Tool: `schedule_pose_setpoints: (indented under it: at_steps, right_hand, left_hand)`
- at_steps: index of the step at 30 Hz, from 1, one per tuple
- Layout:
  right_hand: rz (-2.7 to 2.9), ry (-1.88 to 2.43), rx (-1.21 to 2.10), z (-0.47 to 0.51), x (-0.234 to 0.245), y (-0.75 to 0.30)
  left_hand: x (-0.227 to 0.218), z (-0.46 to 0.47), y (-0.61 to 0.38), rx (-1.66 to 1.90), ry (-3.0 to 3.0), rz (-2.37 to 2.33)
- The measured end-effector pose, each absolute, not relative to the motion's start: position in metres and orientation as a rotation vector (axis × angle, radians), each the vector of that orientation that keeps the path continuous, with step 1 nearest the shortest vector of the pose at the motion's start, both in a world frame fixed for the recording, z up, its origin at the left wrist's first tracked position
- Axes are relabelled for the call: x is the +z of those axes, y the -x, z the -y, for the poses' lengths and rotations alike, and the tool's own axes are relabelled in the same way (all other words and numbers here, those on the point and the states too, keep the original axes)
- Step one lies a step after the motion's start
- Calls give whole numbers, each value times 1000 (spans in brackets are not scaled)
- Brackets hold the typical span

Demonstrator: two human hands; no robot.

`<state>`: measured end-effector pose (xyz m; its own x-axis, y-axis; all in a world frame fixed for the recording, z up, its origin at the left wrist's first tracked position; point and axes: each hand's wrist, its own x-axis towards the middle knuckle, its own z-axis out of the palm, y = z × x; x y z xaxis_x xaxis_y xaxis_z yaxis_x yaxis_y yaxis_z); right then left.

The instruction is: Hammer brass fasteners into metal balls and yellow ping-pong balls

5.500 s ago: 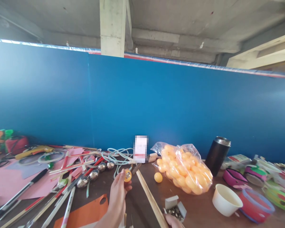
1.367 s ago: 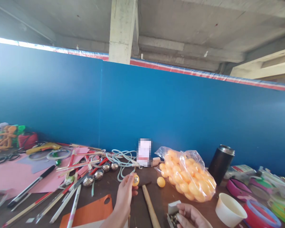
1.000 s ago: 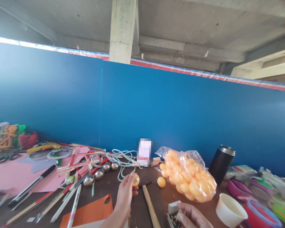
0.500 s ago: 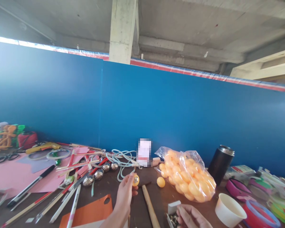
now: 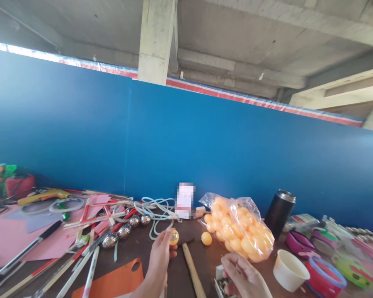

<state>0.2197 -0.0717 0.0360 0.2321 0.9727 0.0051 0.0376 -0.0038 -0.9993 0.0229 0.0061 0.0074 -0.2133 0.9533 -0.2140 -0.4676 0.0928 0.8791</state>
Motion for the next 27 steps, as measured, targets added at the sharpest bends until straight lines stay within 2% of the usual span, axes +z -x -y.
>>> schedule_pose_setpoints:
  at_steps: [8, 17, 27]
  right_hand:
    - [1282, 1151, 1125, 54, 76, -160]
    - [1105, 1050, 1223, 32, 18, -136]
    - [935, 996, 1286, 31, 21, -143]
  left_hand:
    - [6, -7, -21, 1417, -570, -999]
    - [9, -1, -23, 1399, -723, -784]
    - [21, 8, -26, 1282, -811, -751]
